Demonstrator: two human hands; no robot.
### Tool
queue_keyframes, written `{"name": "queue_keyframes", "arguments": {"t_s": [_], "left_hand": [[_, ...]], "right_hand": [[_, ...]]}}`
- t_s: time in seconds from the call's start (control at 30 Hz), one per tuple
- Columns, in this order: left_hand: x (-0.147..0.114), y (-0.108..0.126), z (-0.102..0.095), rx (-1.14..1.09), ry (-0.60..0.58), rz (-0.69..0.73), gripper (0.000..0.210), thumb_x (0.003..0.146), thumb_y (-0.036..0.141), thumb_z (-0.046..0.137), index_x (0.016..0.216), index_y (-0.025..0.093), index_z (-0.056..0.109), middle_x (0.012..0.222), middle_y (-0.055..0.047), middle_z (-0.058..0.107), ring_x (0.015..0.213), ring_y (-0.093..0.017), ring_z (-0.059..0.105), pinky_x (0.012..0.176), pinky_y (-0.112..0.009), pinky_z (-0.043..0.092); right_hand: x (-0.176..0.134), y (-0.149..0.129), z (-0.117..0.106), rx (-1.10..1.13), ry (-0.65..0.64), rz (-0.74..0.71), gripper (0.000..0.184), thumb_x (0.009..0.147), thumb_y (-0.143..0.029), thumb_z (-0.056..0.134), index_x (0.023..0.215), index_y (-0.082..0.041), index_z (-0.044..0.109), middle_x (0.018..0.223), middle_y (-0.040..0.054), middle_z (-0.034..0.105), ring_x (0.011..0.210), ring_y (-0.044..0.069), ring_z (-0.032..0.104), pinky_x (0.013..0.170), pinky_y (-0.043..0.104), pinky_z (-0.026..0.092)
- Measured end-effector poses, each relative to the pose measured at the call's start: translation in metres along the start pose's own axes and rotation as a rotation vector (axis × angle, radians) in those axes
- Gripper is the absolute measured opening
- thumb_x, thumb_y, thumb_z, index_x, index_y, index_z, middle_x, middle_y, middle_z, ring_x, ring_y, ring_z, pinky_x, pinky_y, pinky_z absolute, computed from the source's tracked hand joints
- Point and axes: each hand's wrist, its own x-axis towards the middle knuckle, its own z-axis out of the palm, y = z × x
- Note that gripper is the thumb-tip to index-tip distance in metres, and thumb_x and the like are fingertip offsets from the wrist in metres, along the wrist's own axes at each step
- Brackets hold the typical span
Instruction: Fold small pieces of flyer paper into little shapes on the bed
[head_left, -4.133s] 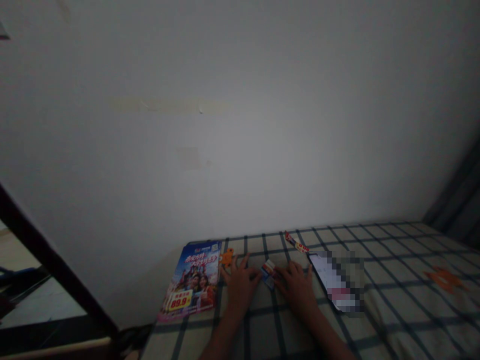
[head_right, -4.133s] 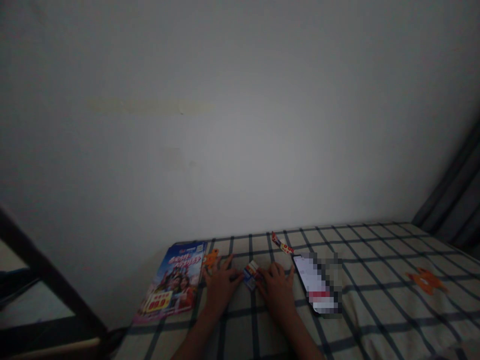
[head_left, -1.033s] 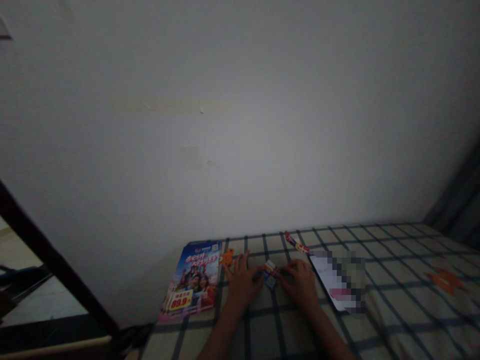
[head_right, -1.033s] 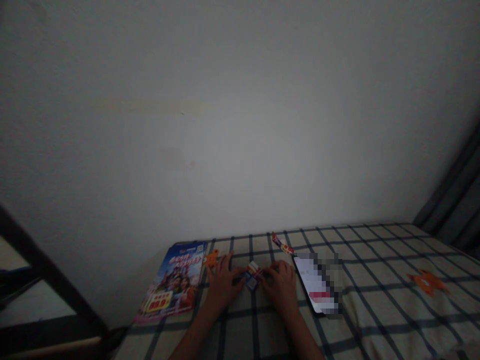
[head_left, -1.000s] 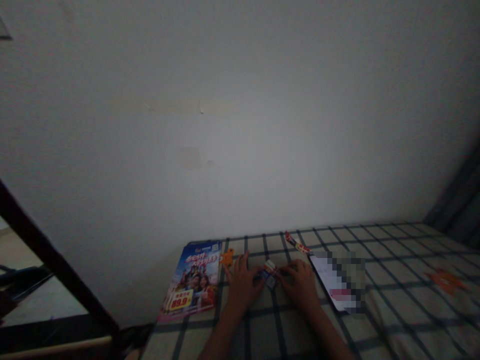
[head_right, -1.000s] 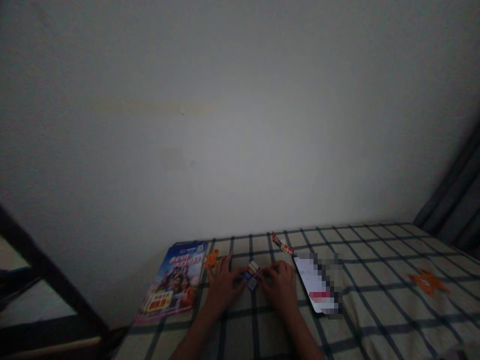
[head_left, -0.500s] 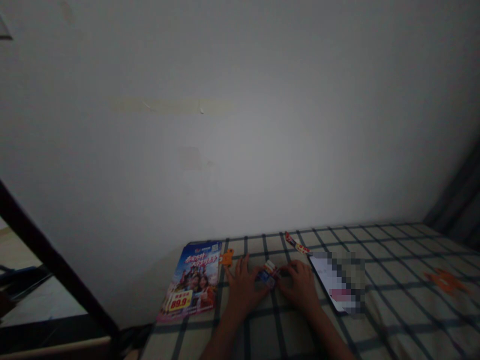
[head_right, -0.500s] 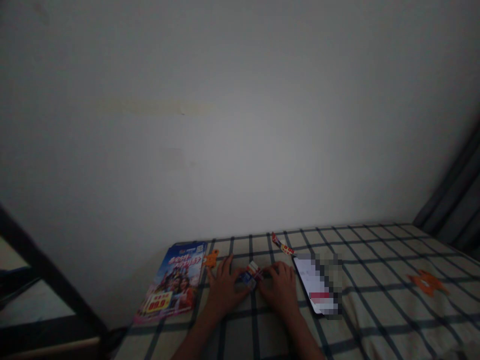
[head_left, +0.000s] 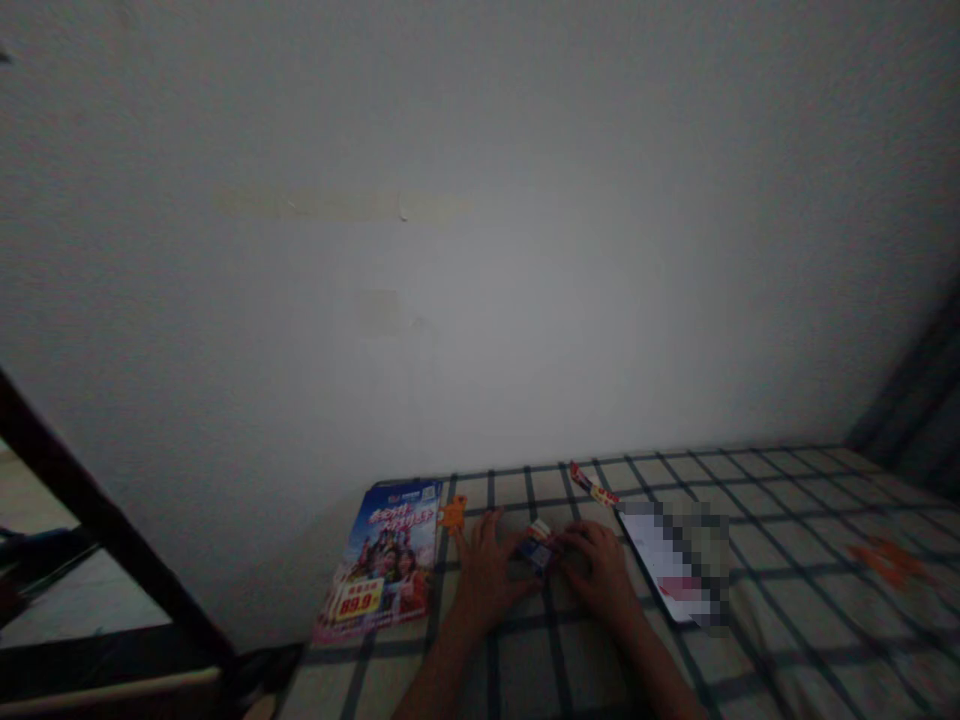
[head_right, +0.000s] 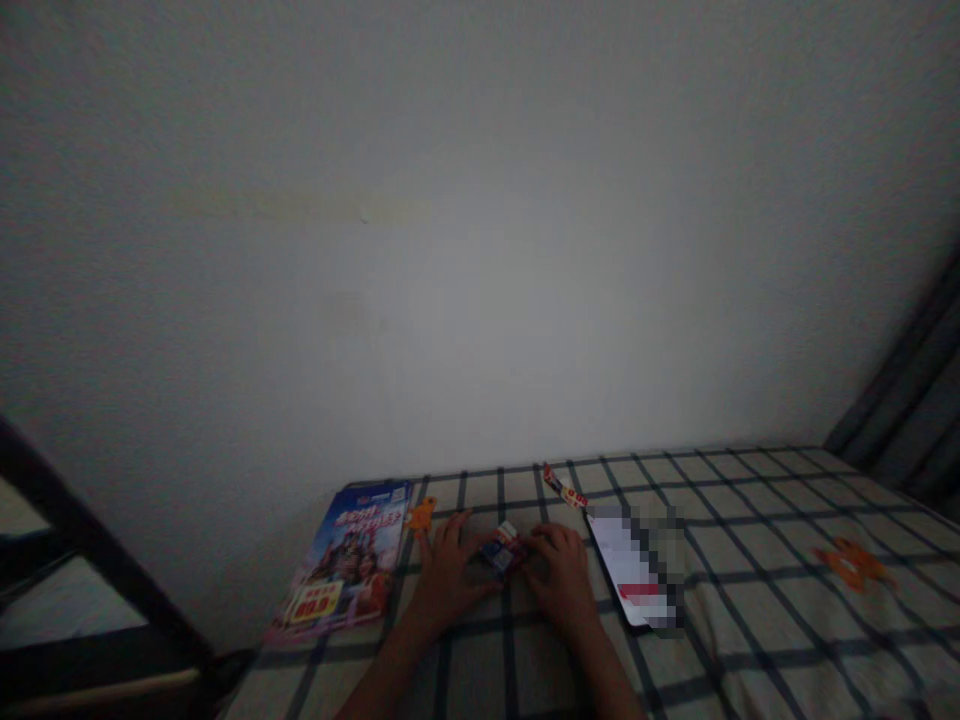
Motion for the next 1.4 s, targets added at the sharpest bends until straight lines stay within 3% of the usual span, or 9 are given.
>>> {"name": "queue_keyframes", "arguments": {"t_s": [0.17,0.37,0.57,0.73,1.0,1.17,1.4], "left_hand": [[0.000,0.002,-0.004,-0.043,0.051,0.032,0.052,0.074,0.049,0.081,0.123,0.048,0.067,0.155,-0.002,0.043,0.141,-0.038,0.036,0.115,-0.074,0.010],[0.002,0.001,-0.001,-0.069,0.102,0.064,0.033,0.077,0.038,0.082,0.109,0.043,0.075,0.149,-0.003,0.049,0.137,-0.035,0.039,0.116,-0.072,0.008],[0.003,0.000,-0.002,-0.086,0.076,0.051,0.022,0.078,0.038,0.081,0.099,0.043,0.078,0.146,-0.002,0.053,0.136,-0.034,0.041,0.116,-0.072,0.007],[0.002,0.004,-0.007,-0.116,0.068,0.035,0.009,0.082,0.040,0.077,0.091,0.040,0.080,0.142,-0.002,0.056,0.135,-0.033,0.042,0.116,-0.071,0.008],[0.002,0.007,-0.008,-0.148,0.093,-0.027,0.011,0.081,0.040,0.077,0.090,0.034,0.080,0.141,-0.005,0.057,0.134,-0.034,0.043,0.115,-0.073,0.007],[0.003,0.007,-0.005,-0.149,0.127,-0.059,0.011,0.084,0.041,0.074,0.083,0.031,0.079,0.139,-0.005,0.059,0.133,-0.034,0.043,0.115,-0.074,0.005],[0.004,0.011,0.000,-0.136,0.147,-0.076,0.023,0.087,0.045,0.068,0.079,0.026,0.077,0.140,-0.008,0.058,0.135,-0.034,0.042,0.113,-0.076,0.004]], "right_hand": [[-0.001,0.002,0.001,0.074,0.039,-0.146,0.034,0.085,-0.021,0.061,0.114,-0.035,0.071,0.120,0.0041,0.067,0.117,0.026,0.055,0.101,0.045,0.044],[0.001,0.002,0.002,0.023,0.004,-0.216,0.034,0.087,-0.025,0.065,0.117,-0.039,0.070,0.113,0.0030,0.071,0.112,0.026,0.057,0.097,0.045,0.045],[-0.002,-0.006,-0.001,-0.052,-0.017,-0.191,0.030,0.089,-0.026,0.066,0.114,-0.041,0.071,0.108,0.0015,0.071,0.108,0.025,0.059,0.102,0.048,0.041],[-0.004,-0.017,-0.007,-0.075,-0.004,-0.113,0.021,0.092,-0.028,0.065,0.105,-0.042,0.073,0.106,-0.0009,0.071,0.113,0.024,0.057,0.115,0.056,0.025],[-0.002,-0.005,0.001,-0.086,-0.081,-0.064,0.017,0.096,-0.032,0.058,0.103,-0.038,0.072,0.105,0.0005,0.070,0.112,0.024,0.059,0.112,0.058,0.028],[-0.004,0.000,0.006,-0.135,-0.009,-0.087,0.019,0.097,-0.031,0.055,0.105,-0.035,0.071,0.106,0.0021,0.071,0.117,0.026,0.058,0.114,0.061,0.025],[-0.002,-0.013,0.007,-0.159,0.129,-0.118,0.023,0.099,-0.025,0.046,0.102,-0.029,0.068,0.099,0.0017,0.072,0.106,0.021,0.061,0.119,0.058,0.016]]}}
